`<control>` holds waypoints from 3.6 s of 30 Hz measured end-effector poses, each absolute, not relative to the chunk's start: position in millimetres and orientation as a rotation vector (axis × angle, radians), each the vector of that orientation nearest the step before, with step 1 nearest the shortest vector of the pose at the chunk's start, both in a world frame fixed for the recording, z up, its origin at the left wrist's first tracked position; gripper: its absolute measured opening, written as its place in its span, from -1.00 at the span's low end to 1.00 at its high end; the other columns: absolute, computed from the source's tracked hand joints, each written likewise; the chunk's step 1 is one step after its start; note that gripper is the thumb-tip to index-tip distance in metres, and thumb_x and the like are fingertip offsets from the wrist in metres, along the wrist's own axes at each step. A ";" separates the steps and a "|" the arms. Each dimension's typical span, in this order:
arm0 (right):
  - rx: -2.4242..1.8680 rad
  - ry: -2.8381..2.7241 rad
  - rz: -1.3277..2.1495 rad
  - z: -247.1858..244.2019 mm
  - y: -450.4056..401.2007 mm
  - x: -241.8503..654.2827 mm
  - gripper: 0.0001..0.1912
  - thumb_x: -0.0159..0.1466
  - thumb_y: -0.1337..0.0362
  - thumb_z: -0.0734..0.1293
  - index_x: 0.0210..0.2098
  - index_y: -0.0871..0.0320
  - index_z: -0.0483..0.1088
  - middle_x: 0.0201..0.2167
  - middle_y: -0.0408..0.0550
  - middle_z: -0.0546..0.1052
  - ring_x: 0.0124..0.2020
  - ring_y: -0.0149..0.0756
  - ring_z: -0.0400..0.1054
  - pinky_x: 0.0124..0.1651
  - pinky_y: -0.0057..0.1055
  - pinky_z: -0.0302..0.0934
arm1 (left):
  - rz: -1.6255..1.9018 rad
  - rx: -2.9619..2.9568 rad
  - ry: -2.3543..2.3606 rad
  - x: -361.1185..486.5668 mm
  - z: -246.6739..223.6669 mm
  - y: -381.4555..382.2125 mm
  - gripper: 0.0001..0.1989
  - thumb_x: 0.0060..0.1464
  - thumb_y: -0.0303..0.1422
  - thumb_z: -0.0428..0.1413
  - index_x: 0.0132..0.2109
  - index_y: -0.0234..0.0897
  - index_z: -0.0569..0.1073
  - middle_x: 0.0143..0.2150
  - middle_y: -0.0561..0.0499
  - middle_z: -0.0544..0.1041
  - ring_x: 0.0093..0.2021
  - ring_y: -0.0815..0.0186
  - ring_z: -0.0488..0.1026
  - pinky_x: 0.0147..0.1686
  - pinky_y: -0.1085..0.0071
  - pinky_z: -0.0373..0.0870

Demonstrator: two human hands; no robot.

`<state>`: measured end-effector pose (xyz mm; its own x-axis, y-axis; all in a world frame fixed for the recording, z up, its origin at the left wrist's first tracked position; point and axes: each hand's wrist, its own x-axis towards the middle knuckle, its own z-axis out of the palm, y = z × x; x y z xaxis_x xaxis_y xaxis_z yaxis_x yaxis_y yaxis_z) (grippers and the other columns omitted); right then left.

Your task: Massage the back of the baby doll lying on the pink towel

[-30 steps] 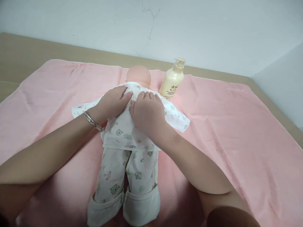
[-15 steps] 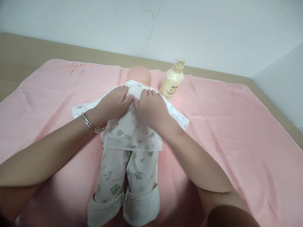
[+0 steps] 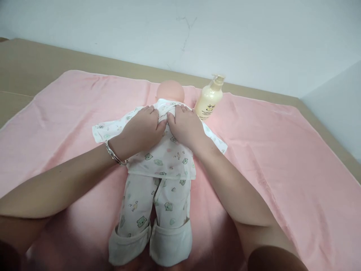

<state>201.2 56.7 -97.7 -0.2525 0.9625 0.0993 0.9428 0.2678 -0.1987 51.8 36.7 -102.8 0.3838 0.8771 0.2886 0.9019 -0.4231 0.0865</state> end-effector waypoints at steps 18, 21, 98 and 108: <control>-1.776 -2.287 -0.123 -105.2 38.8 192.0 -0.61 0.46 0.26 0.00 -0.09 0.31 0.39 -0.11 0.28 0.53 -0.06 0.07 0.42 0.02 -0.14 0.30 | -0.902 -2.512 -2.063 45.7 -114.9 61.9 -0.72 0.27 -0.26 -0.13 -0.41 -0.22 0.24 -0.32 -0.11 0.49 -0.26 0.21 0.38 -0.13 0.23 0.31; -1.775 -2.277 -0.130 -106.4 38.8 192.5 -0.61 0.45 0.26 0.00 -0.10 0.31 0.39 -0.12 0.27 0.53 -0.06 0.06 0.43 0.04 -0.14 0.30 | -0.939 -2.513 -2.061 45.7 -115.4 62.6 -0.72 0.26 -0.26 -0.13 -0.43 -0.20 0.15 -0.36 -0.08 0.45 -0.30 0.24 0.34 -0.16 0.24 0.28; -1.393 -2.145 0.141 -95.3 35.7 196.3 -0.38 0.43 0.32 0.12 0.47 0.14 0.03 0.51 0.07 0.01 0.57 -0.01 -0.23 0.55 0.17 -0.06 | -1.281 -2.503 -1.962 40.2 -134.7 64.9 -0.61 0.25 -0.28 -0.10 0.06 -0.26 0.51 0.11 -0.11 0.60 0.18 0.11 0.47 0.31 0.11 0.37; -1.361 -2.141 0.192 -66.0 37.4 213.8 -0.39 0.39 0.34 0.18 0.43 0.12 0.18 0.50 0.00 0.08 0.54 -0.01 -0.12 0.58 0.14 -0.08 | -1.295 -2.502 -2.036 39.6 -131.1 60.9 -0.51 0.23 -0.26 -0.09 0.19 -0.30 0.49 0.21 -0.10 0.56 0.24 0.13 0.44 0.37 0.16 0.33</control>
<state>213.8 37.4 -66.0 -0.3041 0.8647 0.3997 0.7798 0.4670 -0.4170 39.6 60.9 -131.1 0.0628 0.9421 0.3295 0.6980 -0.2775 0.6602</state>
